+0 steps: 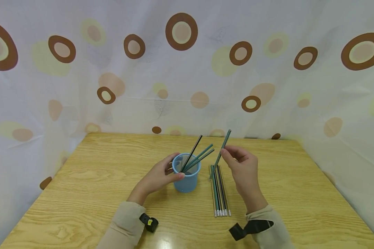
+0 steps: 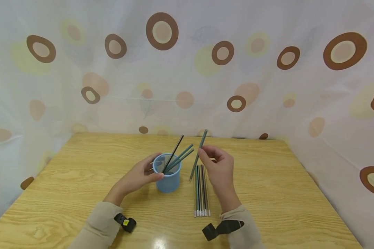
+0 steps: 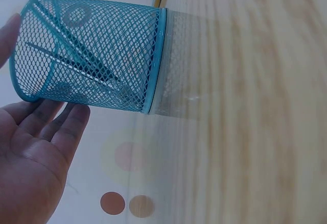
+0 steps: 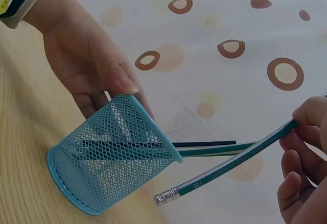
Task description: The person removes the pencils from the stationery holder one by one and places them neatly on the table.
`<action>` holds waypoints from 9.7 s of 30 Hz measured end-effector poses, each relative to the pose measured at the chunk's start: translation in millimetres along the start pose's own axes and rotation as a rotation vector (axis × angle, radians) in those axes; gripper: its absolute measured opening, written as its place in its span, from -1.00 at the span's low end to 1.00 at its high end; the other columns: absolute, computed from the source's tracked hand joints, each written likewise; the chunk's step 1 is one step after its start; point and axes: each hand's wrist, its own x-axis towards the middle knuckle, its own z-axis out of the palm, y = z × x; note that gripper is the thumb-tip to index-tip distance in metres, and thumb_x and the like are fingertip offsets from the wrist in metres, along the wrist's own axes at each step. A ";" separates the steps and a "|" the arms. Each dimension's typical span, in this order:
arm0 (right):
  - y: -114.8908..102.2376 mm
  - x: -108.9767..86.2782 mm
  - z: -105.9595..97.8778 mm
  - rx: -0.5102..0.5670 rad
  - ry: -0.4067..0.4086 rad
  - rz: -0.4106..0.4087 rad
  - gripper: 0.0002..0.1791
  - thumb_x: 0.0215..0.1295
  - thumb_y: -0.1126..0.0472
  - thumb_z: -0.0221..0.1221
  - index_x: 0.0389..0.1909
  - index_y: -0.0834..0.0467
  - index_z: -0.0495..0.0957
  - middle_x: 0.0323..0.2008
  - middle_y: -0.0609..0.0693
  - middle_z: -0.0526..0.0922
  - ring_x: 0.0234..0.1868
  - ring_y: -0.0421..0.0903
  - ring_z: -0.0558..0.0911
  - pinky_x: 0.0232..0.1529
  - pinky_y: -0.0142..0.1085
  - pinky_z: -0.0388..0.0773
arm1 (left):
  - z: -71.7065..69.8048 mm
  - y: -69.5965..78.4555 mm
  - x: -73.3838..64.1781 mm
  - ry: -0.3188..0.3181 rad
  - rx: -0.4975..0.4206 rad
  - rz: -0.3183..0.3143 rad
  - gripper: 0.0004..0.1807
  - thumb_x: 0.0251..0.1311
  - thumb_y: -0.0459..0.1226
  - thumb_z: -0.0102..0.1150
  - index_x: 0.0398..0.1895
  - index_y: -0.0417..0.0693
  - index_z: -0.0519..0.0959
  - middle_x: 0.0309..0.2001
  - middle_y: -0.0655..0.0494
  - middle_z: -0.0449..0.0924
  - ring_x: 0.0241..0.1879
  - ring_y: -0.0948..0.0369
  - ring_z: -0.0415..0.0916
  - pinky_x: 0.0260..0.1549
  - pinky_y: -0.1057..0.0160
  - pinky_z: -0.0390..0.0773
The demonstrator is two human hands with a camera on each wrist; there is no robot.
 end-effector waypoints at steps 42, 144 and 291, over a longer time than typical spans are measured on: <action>50.5 9.4 -19.9 -0.382 -0.095 0.367 -0.68 0.37 0.14 0.24 -0.04 0.32 0.65 -0.14 0.11 0.64 -0.12 -0.03 0.58 -0.18 -0.26 0.55 | 0.7 3.4 -0.1 0.003 -0.019 0.006 -0.09 0.25 -0.11 0.34 0.56 0.03 0.06 0.45 0.02 0.20 0.42 0.03 0.18 0.34 0.09 0.28; 86.2 9.5 -38.0 -0.702 -0.223 0.416 -0.80 0.22 0.18 0.34 -0.34 0.27 0.74 -0.28 0.07 0.69 -0.20 0.01 0.58 -0.25 -0.18 0.54 | -0.3 0.9 0.0 -0.003 -0.009 0.005 -0.08 0.24 -0.07 0.34 0.57 0.04 0.05 0.45 0.03 0.19 0.42 0.01 0.18 0.34 0.08 0.29; 20.9 -7.6 19.8 -0.070 -0.084 0.080 -0.72 0.30 0.14 0.33 -0.17 0.29 0.71 -0.21 0.06 0.69 -0.17 -0.05 0.60 -0.24 -0.29 0.58 | -0.2 -0.5 0.5 -0.013 -0.024 -0.002 -0.09 0.26 -0.09 0.33 0.57 0.05 0.03 0.45 0.01 0.20 0.41 0.01 0.19 0.33 0.06 0.30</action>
